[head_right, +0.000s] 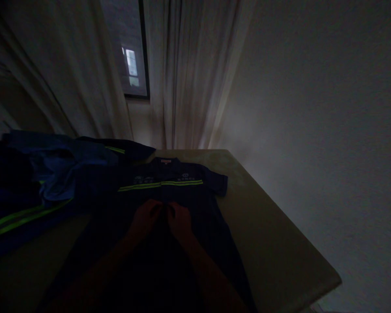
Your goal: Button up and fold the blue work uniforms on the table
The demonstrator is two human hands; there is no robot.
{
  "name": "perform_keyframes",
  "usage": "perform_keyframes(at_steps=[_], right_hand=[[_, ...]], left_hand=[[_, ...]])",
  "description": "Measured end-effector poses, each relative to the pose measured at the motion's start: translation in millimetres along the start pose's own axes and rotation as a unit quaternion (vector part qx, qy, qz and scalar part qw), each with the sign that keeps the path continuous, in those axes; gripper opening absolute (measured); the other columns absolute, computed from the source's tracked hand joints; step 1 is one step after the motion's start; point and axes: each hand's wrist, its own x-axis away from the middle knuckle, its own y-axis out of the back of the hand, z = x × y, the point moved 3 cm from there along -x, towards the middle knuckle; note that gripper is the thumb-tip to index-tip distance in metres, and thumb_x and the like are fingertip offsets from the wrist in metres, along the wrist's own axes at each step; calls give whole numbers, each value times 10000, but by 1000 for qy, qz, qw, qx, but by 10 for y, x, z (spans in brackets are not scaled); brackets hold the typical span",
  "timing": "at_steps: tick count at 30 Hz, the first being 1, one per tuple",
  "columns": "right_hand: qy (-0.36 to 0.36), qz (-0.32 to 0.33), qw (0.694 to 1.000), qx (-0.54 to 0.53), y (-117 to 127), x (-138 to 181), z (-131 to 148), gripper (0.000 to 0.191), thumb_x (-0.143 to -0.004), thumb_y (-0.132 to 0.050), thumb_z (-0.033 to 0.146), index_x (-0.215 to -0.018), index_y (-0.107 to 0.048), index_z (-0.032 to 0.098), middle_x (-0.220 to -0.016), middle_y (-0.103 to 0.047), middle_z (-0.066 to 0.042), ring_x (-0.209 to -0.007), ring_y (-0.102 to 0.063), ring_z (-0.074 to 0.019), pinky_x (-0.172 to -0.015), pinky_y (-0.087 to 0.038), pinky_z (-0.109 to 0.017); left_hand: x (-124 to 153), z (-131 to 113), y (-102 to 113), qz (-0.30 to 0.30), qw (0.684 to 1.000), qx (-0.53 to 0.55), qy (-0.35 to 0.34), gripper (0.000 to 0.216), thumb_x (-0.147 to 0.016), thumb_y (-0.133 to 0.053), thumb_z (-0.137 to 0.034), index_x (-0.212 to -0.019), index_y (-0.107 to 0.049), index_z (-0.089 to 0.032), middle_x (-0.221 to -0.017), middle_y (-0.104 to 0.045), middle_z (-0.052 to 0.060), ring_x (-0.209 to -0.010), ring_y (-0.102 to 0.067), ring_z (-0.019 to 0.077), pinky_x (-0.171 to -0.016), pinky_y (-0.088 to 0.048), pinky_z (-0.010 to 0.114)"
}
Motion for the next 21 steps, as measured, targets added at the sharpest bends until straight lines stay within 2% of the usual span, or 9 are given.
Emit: perform_keyframes(at_steps=[6,10,14,21], right_hand=[[2,4,1000,15,-7,14,13,280,-991,-539,285,-1159,-758,242,-1096,-789,-63,-994,-737,-231,-916,-504,-317],[31,28,999,-20,-8,18,52,283,-996,-542,331,-1154,-765,258,-1106,-788,-56,-1006,-734,-231,-916,-504,-308],[27,31,997,-60,31,0,61,404,-1055,-399,364,-1029,-784,245,-966,-794,-49,-902,-733,-212,-838,-512,-298],[20,25,997,-71,1,-40,-11,179,-928,-597,255,-1029,-743,233,-952,-785,-26,-858,-719,-197,-790,-516,-280]], left_hand=[[46,-99,-25,23,993,-101,-56,239,-992,-461,-144,-1064,-670,-233,-1055,-685,53,-1028,-641,198,-977,-501,334],[43,-108,1,7,994,-107,-26,232,-1008,-434,-152,-1023,-658,-213,-1043,-680,72,-1019,-640,216,-947,-506,346],[37,-91,9,28,995,-100,-1,257,-1024,-404,-167,-1056,-654,-223,-1079,-695,62,-1030,-659,209,-924,-505,328],[27,-58,-16,32,995,-93,8,275,-1000,-423,-137,-1103,-665,-217,-1119,-725,71,-1052,-680,211,-949,-508,329]])
